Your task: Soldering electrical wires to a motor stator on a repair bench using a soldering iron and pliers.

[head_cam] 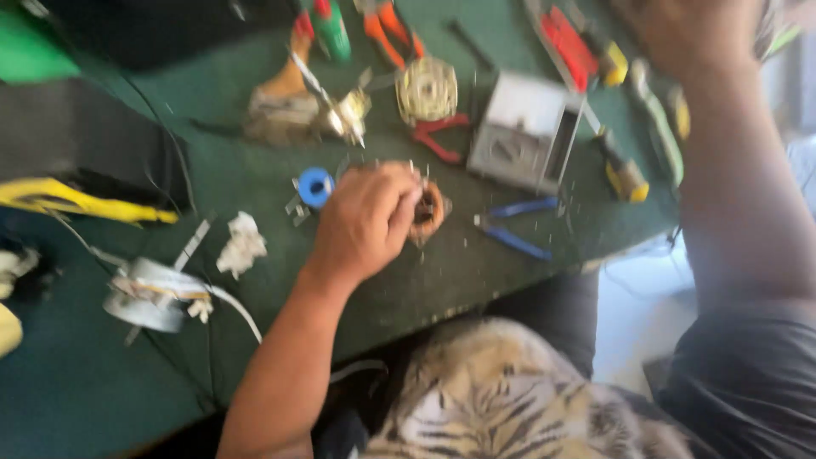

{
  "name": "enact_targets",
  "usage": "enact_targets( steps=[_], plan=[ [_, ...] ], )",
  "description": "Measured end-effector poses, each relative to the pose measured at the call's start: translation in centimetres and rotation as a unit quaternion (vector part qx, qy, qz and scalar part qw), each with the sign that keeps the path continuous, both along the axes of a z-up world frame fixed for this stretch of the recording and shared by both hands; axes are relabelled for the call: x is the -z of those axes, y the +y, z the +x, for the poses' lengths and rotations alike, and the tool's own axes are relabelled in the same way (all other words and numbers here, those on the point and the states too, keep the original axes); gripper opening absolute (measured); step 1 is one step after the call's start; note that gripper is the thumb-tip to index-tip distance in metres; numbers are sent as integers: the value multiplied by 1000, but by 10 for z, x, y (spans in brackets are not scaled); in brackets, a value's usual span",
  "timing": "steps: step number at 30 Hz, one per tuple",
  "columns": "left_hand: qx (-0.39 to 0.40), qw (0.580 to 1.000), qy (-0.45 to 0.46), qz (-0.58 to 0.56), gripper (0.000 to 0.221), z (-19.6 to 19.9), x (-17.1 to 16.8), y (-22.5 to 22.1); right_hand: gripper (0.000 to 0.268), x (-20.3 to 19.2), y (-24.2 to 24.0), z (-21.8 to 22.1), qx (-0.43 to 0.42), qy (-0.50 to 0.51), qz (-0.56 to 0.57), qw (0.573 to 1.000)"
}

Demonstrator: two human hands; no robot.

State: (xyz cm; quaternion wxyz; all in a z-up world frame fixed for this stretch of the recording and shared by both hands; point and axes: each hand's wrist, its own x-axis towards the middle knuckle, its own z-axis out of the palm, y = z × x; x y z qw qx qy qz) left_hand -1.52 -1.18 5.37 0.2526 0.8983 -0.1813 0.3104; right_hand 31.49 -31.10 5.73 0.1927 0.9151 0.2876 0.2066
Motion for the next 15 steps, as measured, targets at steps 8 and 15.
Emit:
enact_targets(
  steps=[8,15],
  plan=[
    [12,998,21,-50,14,1,0,3,35,3,-3,-232,-290,321,209,877],
    [30,991,60,-112,14,5,4,7,22,36,2,-264,-240,308,279,878]
  ],
)
